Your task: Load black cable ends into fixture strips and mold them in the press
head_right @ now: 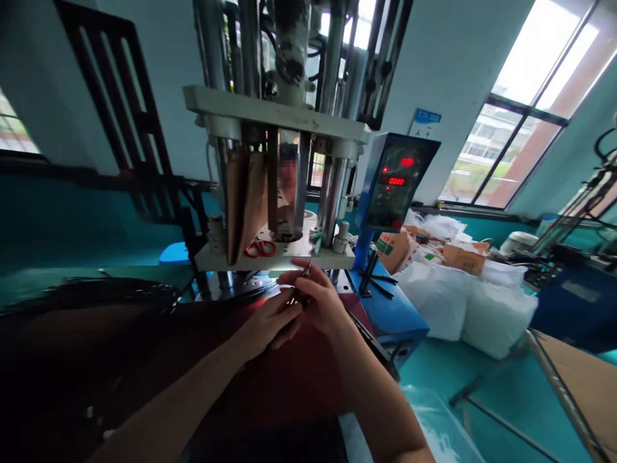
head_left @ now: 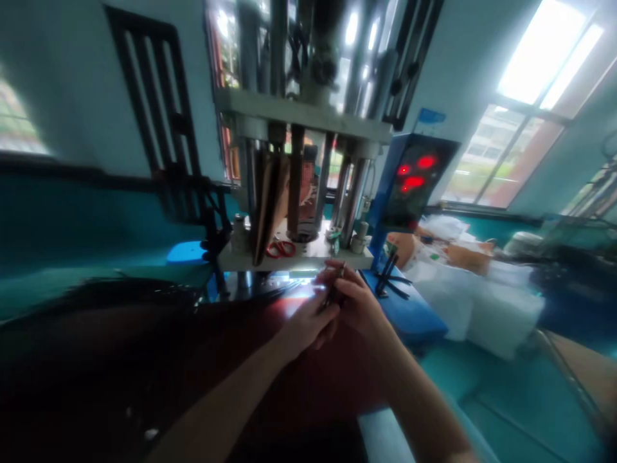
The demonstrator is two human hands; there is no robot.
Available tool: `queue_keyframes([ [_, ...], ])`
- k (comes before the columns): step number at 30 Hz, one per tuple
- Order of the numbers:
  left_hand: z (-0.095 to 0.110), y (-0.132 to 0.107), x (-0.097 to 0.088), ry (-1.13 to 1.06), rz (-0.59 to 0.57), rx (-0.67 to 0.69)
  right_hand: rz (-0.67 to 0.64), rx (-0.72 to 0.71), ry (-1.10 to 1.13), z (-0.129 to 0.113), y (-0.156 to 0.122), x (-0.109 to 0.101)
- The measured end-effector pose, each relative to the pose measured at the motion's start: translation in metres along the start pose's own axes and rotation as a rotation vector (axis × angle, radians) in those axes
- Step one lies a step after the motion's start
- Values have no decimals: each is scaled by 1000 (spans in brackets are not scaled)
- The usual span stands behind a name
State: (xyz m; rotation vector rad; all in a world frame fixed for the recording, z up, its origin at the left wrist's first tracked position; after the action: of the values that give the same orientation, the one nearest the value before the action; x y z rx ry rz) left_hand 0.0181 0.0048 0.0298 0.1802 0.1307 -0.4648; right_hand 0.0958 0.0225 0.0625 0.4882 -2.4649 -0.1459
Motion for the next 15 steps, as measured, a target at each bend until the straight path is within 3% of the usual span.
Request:
queue_keyframes([
  [3, -18, 4, 14, -14, 32, -46, 129, -151, -59, -20, -5, -28],
  [7, -40, 10, 19, -28, 93, -80, 241, -257, -307, -23, -16, -52],
  [11, -40, 19, 26, -27, 46, -53, 183, -267, -488, -12, -28, -60],
  [15, -42, 24, 33, -38, -3, -58, 185, -174, -366, -2, -33, -79],
])
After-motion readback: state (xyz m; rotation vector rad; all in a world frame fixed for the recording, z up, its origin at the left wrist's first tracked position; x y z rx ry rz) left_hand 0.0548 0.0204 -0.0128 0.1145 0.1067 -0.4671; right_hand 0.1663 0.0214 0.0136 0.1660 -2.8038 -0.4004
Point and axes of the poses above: each hand's wrist, its own y-axis towards the middle knuckle, its own x-axis out of the palm, z = x × y, the point moved 6 cm from there along y, towards the middle knuckle, and after that the axes turned 10 degrees about y, right-handed, at the moved point
